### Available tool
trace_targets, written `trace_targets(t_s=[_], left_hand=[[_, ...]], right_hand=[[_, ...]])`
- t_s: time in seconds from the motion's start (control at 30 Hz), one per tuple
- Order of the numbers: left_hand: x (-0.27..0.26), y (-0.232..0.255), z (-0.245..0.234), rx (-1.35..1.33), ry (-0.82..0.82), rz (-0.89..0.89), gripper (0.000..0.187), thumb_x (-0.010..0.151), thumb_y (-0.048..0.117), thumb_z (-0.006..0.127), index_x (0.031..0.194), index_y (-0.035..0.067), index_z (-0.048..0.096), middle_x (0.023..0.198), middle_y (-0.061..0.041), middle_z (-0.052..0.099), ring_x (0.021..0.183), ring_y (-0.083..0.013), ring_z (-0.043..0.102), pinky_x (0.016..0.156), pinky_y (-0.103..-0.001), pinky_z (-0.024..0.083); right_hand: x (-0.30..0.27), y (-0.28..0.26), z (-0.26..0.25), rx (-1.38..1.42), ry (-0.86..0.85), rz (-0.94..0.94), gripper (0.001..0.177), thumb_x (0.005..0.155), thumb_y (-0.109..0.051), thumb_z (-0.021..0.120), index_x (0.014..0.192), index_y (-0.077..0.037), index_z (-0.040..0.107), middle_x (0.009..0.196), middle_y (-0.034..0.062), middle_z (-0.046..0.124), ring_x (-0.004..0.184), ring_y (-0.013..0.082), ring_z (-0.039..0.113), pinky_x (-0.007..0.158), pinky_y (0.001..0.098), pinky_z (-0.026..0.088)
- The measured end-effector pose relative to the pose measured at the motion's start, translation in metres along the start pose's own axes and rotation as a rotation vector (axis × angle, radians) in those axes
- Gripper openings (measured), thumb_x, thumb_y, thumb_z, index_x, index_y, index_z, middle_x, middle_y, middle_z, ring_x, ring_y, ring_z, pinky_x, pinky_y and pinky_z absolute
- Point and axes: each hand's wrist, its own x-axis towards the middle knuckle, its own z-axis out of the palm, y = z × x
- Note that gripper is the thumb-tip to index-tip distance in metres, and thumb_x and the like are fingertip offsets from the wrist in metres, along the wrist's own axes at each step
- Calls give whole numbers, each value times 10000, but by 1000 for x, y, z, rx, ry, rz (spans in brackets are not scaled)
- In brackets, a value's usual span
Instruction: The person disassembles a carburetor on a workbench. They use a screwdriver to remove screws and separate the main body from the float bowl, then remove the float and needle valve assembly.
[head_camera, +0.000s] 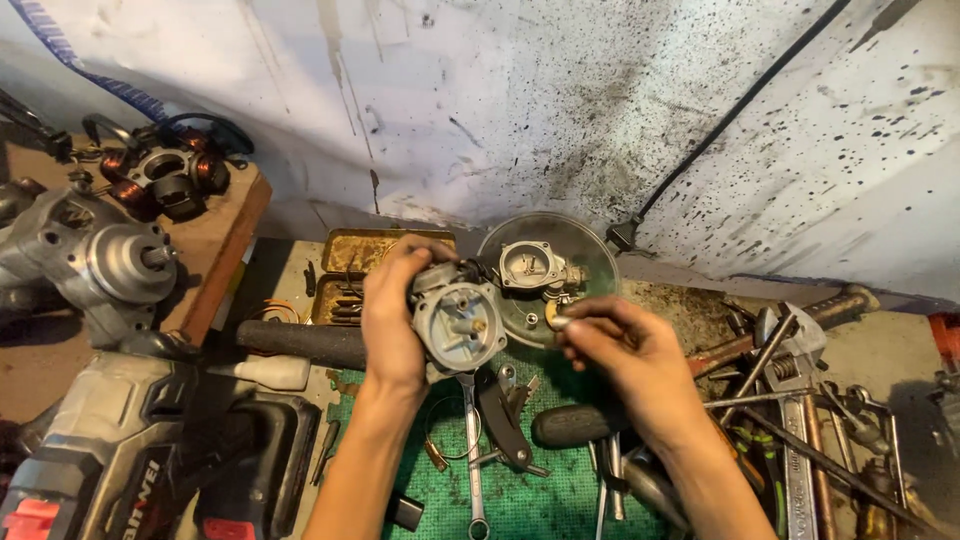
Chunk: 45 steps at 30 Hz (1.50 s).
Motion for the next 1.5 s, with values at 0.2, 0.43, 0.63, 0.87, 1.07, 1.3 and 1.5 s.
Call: trace_targets(t_s=[0.2, 0.43, 0.63, 0.87, 1.07, 1.3, 1.5], left_hand=[[-2, -21, -13, -5, -25, 16, 334, 963, 273, 449, 946, 1, 642, 964, -109, 655, 868, -174, 618, 814, -287, 510], [5, -30, -26, -143, 32, -121, 315, 936, 270, 460, 936, 18, 648, 934, -105, 666, 830, -201, 645, 764, -309, 547], [7, -34, -32, -214, 67, -133, 307, 938, 266, 484, 948, 20, 667, 936, -90, 656, 841, -188, 634, 768, -306, 536], [3, -32, -24, -364, 12, -189, 289, 942, 274, 501, 948, 26, 650, 921, -94, 657, 834, -196, 648, 764, -315, 544], [-1, -25, -22, -497, 13, -328, 320, 936, 331, 524, 945, 43, 664, 850, -83, 641, 705, -185, 663, 607, -301, 546], [-1, -31, -19, -498, 5, -347, 323, 932, 351, 541, 949, 51, 661, 828, -61, 630, 699, -171, 662, 597, -302, 555], [-4, -26, -20, -127, 95, -134, 336, 907, 362, 484, 933, 71, 648, 859, -101, 690, 724, -194, 662, 618, -332, 565]], right_hand=[[11, -16, 27, -1239, 59, -443, 236, 840, -158, 768, 1026, -17, 738, 882, 141, 782, 752, 214, 756, 685, 350, 568], [8, -13, 29, -1270, 24, -375, 239, 851, -178, 771, 1038, -30, 749, 931, 157, 786, 798, 272, 773, 728, 381, 567], [-41, 28, 45, -1172, -132, -481, 255, 853, -251, 750, 1026, -63, 746, 937, 117, 795, 831, 262, 799, 731, 368, 614], [-49, 22, 60, -1480, -141, -207, 551, 775, -390, 809, 1206, -78, 663, 1061, 144, 669, 871, 314, 712, 757, 406, 578], [-51, 33, -5, -748, -174, 9, 491, 849, -238, 786, 1256, -12, 630, 1049, 176, 705, 846, 264, 738, 734, 379, 617], [-54, 24, -14, -39, 18, 5, 658, 824, -150, 731, 1400, 102, 538, 1221, 211, 692, 1084, 258, 676, 956, 409, 516], [-46, 40, -3, -228, -83, 82, 483, 859, -77, 720, 1309, 51, 603, 1040, 235, 792, 892, 234, 739, 834, 343, 563]])
